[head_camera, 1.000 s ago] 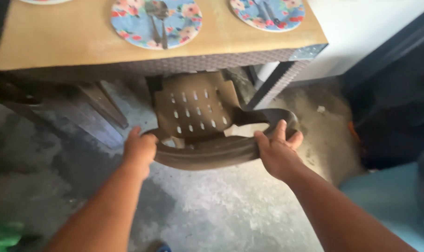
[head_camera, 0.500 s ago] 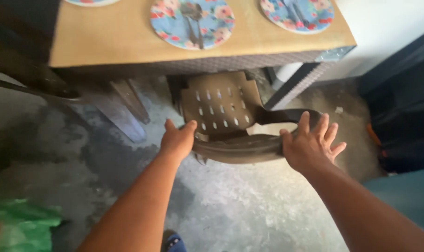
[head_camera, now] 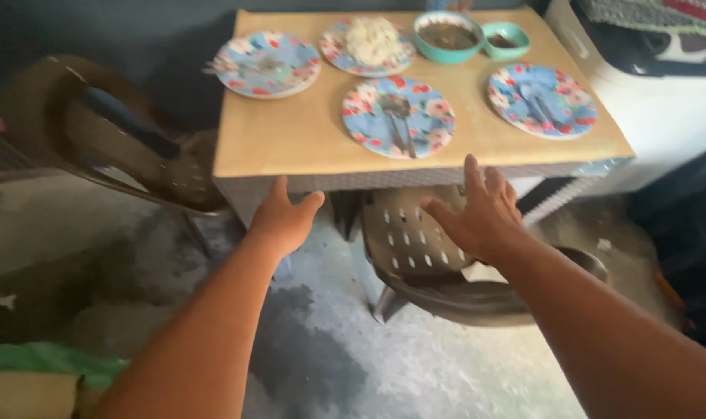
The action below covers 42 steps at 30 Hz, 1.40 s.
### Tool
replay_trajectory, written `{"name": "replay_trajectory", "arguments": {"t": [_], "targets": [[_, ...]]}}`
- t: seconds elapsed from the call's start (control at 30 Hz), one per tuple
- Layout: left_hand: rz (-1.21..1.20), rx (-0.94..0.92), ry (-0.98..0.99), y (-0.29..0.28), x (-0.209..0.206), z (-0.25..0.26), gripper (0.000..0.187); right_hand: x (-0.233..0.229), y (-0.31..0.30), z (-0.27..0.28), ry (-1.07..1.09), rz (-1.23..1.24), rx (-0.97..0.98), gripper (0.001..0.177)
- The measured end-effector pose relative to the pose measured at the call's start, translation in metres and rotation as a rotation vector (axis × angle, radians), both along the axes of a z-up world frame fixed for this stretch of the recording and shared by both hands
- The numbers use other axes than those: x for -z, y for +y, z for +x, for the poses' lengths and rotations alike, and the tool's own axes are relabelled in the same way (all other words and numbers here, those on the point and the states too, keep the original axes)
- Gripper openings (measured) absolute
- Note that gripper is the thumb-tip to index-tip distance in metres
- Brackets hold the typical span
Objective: The person arranges plates, bowls of food, and utensils on a dining table and then moves a pot in the kitchen.
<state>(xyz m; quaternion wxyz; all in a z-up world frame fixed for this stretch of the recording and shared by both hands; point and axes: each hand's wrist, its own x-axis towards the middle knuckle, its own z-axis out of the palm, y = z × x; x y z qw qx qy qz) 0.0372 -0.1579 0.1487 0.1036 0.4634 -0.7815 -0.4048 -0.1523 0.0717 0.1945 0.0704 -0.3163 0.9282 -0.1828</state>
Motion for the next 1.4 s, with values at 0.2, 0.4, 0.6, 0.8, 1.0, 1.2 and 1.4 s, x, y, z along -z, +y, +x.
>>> {"name": "replay_trajectory", "arguments": {"t": [0.2, 0.4, 0.6, 0.8, 1.0, 1.2, 1.4], "targets": [[-0.079, 0.003, 0.009, -0.042, -0.027, 0.029, 0.094, -0.013, -0.060, 0.012, -0.024, -0.090, -0.110, 0.106], [-0.112, -0.040, 0.020, -0.075, -0.032, 0.043, 0.091, -0.007, -0.109, 0.007, -0.010, -0.075, -0.217, 0.099], [-0.119, -0.058, 0.055, -0.109, -0.026, 0.037, 0.083, 0.001, -0.164, -0.012, -0.031, 0.003, -0.303, 0.097], [-0.176, -0.120, -0.015, -0.171, -0.021, 0.028, 0.093, 0.016, -0.239, -0.049, 0.013, -0.051, -0.426, 0.092], [-0.062, -0.189, -0.069, -0.187, -0.034, 0.020, 0.094, 0.003, -0.280, -0.053, -0.029, 0.075, -0.489, 0.081], [-0.033, -0.147, -0.058, -0.228, -0.002, 0.004, 0.091, 0.020, -0.309, -0.073, -0.032, 0.098, -0.520, 0.082], [-0.024, -0.134, -0.077, -0.247, 0.006, -0.009, 0.087, 0.024, -0.334, -0.064, -0.075, 0.178, -0.527, 0.081]]}}
